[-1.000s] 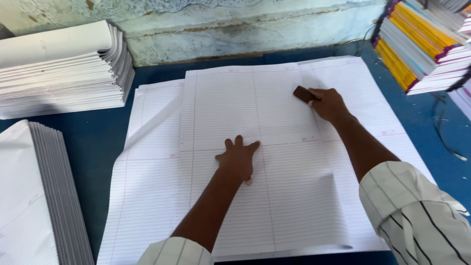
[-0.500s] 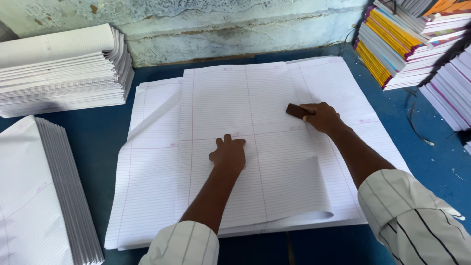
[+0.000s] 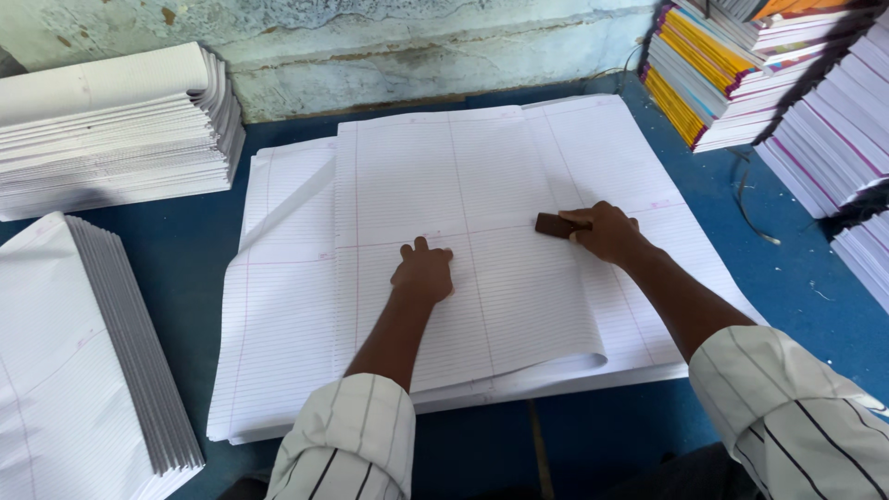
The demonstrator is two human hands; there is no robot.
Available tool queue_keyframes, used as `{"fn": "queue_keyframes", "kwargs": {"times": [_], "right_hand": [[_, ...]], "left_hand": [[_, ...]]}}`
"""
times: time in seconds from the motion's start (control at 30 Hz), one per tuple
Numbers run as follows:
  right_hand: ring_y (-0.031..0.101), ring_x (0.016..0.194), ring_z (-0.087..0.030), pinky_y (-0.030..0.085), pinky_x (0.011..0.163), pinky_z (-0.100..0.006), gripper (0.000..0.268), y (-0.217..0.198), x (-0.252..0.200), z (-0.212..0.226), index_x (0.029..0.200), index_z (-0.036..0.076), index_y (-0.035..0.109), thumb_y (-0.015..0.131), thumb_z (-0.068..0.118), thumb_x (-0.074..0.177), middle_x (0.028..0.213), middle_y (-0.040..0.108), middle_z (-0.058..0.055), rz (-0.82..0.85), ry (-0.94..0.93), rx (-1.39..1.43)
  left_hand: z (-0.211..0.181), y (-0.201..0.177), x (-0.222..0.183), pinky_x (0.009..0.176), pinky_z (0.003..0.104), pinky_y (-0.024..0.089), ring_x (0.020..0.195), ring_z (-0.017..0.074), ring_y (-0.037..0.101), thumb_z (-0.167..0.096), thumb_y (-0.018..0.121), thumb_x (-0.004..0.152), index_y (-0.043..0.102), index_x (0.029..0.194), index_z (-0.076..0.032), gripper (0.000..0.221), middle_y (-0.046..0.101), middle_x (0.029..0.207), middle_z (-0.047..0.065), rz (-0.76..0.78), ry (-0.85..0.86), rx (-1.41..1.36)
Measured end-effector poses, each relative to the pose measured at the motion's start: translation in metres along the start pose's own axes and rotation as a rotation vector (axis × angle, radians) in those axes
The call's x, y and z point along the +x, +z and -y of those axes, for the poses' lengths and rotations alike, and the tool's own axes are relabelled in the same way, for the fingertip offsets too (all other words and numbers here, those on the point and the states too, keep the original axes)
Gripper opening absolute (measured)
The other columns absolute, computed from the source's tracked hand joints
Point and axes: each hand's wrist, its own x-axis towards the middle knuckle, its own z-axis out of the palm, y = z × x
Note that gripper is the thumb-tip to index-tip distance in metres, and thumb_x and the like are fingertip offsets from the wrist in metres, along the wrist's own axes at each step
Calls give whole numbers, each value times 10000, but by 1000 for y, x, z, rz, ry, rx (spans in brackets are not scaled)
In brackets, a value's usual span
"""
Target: The person folds large lined paper sheets in half and presses the crease with a wooden block. They repeat this process for multiple sheets, stacking the folded sheets to the left.
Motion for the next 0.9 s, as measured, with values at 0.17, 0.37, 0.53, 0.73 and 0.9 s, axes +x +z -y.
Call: {"fn": "queue_keyframes", "kwargs": {"times": [0.17, 0.37, 0.53, 0.73, 0.9], "right_hand": [[567, 1287, -230, 301, 1206, -511, 446, 0, -18, -5, 1362, 390, 658, 714, 267, 937, 1292, 667, -25, 17, -22, -34], [488, 1317, -234, 284, 1164, -545, 442, -1, -38, -14, 1374, 422, 636, 693, 306, 952, 1320, 597, -43, 48, -45, -75], [508, 1263, -227, 308, 1144, -530, 435, 2, -50, -20, 1375, 426, 635, 666, 302, 959, 1269, 604, -43, 54, -62, -100], [540, 1213, -216, 335, 1121, -511, 428, 3, -68, -28, 1373, 409, 641, 662, 289, 962, 1220, 617, -45, 47, -93, -101], [550, 1193, -212, 359, 1096, -501, 436, 2, -82, -30, 1372, 411, 637, 663, 284, 956, 1208, 627, -37, 66, -105, -146]], "left_hand": [[-1, -7, -6, 1007, 570, 551, 1491, 365, 260, -469, 981, 612, 454, 1515, -255, 1067, 279, 1599, 115, 89, -28, -32], [-9, -3, -16, 1011, 559, 543, 1442, 322, 352, -474, 963, 641, 456, 1502, -255, 1023, 375, 1525, 87, 81, -70, -29], [-17, 0, -22, 976, 514, 580, 1401, 301, 422, -439, 934, 703, 545, 1412, -209, 841, 466, 1447, 73, 55, -116, -19], [-24, 4, -28, 904, 515, 606, 1360, 325, 453, -382, 912, 760, 606, 1351, -160, 701, 503, 1407, 90, 23, -136, -8], [-22, 10, -28, 872, 496, 624, 1342, 324, 462, -359, 905, 764, 608, 1334, -160, 674, 508, 1391, 83, -23, -131, -31]]}}
